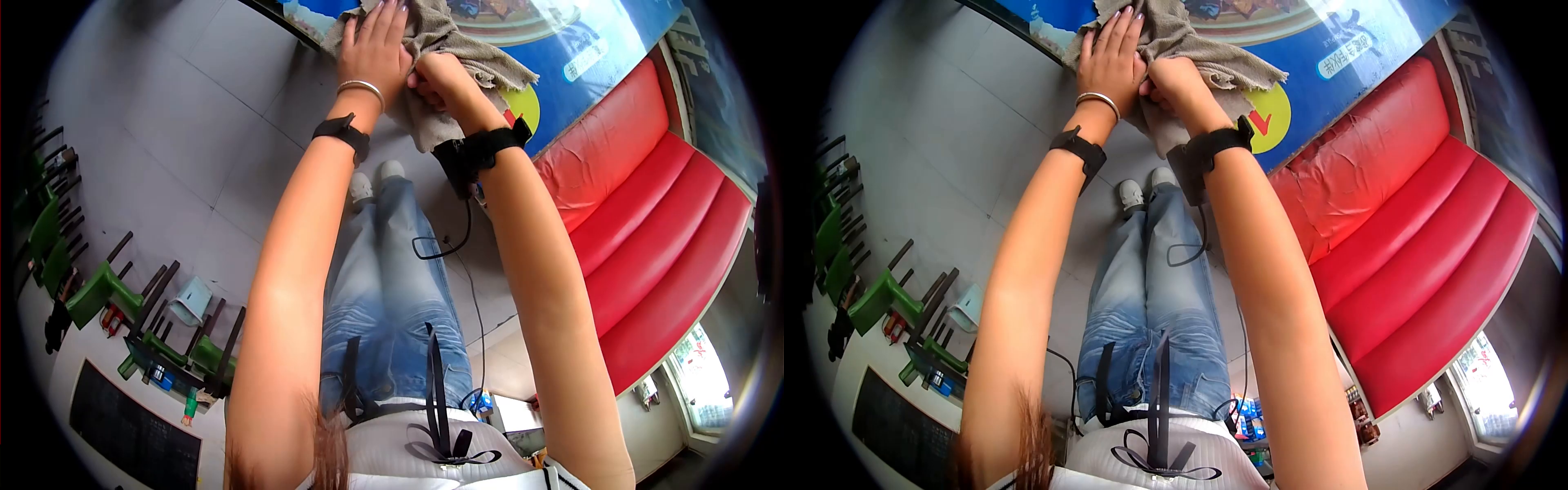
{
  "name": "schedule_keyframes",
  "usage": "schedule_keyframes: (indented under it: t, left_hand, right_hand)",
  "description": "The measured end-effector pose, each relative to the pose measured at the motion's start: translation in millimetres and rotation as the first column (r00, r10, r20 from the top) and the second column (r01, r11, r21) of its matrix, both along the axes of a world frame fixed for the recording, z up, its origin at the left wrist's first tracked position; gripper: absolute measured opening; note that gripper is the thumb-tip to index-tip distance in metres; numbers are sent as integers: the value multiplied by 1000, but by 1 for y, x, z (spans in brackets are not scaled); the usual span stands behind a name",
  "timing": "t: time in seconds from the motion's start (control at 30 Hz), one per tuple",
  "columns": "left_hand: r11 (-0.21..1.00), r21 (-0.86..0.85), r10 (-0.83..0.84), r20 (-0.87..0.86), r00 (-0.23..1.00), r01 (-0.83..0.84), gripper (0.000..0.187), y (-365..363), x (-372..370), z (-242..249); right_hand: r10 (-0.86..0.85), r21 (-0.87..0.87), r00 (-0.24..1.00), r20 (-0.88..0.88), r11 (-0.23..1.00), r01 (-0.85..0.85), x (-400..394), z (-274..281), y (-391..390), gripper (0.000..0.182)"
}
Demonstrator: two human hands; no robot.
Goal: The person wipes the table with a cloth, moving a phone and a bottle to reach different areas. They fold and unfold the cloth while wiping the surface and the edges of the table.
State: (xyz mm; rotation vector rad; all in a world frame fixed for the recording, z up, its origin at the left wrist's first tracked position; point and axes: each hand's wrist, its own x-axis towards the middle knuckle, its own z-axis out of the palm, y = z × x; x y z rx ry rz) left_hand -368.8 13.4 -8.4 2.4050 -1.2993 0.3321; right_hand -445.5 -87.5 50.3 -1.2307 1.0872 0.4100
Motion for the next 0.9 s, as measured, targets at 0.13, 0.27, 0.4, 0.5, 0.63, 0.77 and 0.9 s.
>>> schedule_keyframes:
  t: [0.13,0.27,0.4,0.5,0.63,0.77,0.9]
  left_hand:
    - [1000,-4,27,-14,1000,-27,57,-1,1,-2]
    - [996,-28,83,-56,995,-85,57,-2,2,-1]
    - [993,-25,117,-56,992,-118,56,-2,2,0]
    - [992,-8,129,-58,990,-129,56,0,4,1]
    - [990,-27,136,-65,989,-138,56,3,10,2]
    - [989,5,147,-66,987,-147,58,3,17,3]
    - [981,55,188,-82,979,-184,60,3,24,7]
  right_hand:
    - [9,-26,1000,24,1000,-9,0,4,1,15]
    - [-9,-12,1000,22,1000,10,5,4,1,16]
    - [-48,-15,994,99,999,49,5,2,3,16]
    - [-12,18,998,64,1000,11,12,-3,1,16]
    - [28,-36,999,20,999,-27,22,-1,2,17]
    - [12,-40,1000,28,999,-10,29,-6,3,18]
    - [36,-64,992,119,998,-29,36,-8,5,19]
